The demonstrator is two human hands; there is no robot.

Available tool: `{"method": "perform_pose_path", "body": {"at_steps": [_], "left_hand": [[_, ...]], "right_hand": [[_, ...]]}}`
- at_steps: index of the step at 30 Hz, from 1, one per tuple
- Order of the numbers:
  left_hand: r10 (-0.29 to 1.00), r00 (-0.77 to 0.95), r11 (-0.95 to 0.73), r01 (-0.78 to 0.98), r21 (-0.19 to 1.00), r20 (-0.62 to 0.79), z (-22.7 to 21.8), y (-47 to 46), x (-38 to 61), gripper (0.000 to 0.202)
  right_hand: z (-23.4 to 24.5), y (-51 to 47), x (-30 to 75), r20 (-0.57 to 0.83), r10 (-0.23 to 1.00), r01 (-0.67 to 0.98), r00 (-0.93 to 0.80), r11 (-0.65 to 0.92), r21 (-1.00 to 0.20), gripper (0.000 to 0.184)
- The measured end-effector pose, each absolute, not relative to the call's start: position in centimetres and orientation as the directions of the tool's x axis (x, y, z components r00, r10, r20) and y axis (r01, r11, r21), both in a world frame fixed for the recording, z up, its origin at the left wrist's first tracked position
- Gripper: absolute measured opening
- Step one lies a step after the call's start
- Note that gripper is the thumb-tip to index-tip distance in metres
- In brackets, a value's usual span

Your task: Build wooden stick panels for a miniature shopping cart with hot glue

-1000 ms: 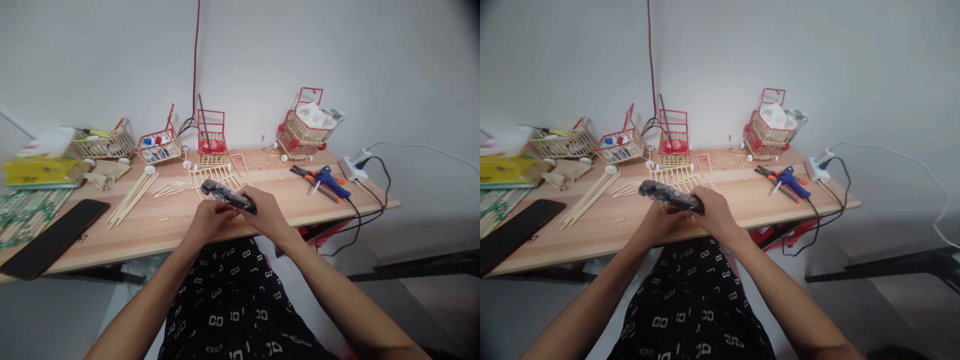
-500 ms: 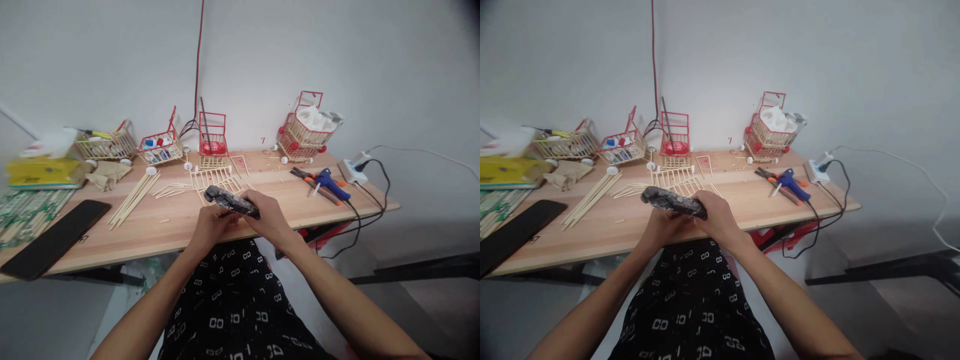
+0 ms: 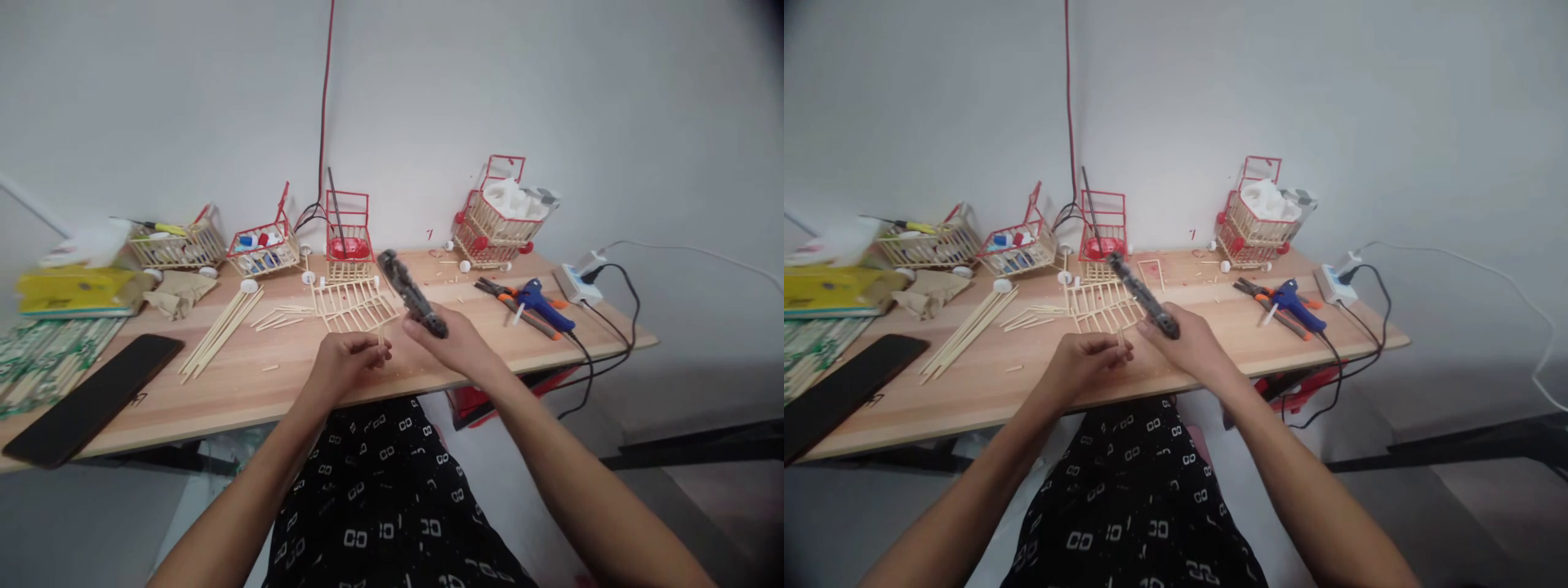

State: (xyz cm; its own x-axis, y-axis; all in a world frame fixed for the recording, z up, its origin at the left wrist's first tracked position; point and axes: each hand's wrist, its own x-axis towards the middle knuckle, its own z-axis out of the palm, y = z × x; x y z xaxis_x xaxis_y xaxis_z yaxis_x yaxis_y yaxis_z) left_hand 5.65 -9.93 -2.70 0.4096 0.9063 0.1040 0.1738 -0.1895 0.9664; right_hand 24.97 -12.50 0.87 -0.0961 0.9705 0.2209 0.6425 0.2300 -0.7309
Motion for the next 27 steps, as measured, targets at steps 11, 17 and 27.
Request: {"method": "perform_pose_path", "body": {"at_steps": [11, 17, 27], "left_hand": [[0.758, 0.639, 0.097, 0.081, 0.992, -0.126, -0.6, -11.5, 4.8, 0.012], [0.737, 0.641, 0.226, 0.067, 0.972, -0.216, -0.3, -11.7, 5.2, 0.016], [0.73, 0.629, 0.303, 0.055, 0.952, -0.268, -0.8, -11.8, 5.0, 0.02]], "right_hand": [[3.8, -15.7, 29.2, -0.254, 0.871, 0.713, -0.42, 0.143, -0.687, 0.056], [4.9, -16.1, 29.1, -0.327, 0.852, 0.783, -0.408, 0.142, -0.606, 0.057], [4.9, -16.2, 28.6, -0.293, 0.865, 0.808, -0.408, 0.192, -0.557, 0.057]]}}
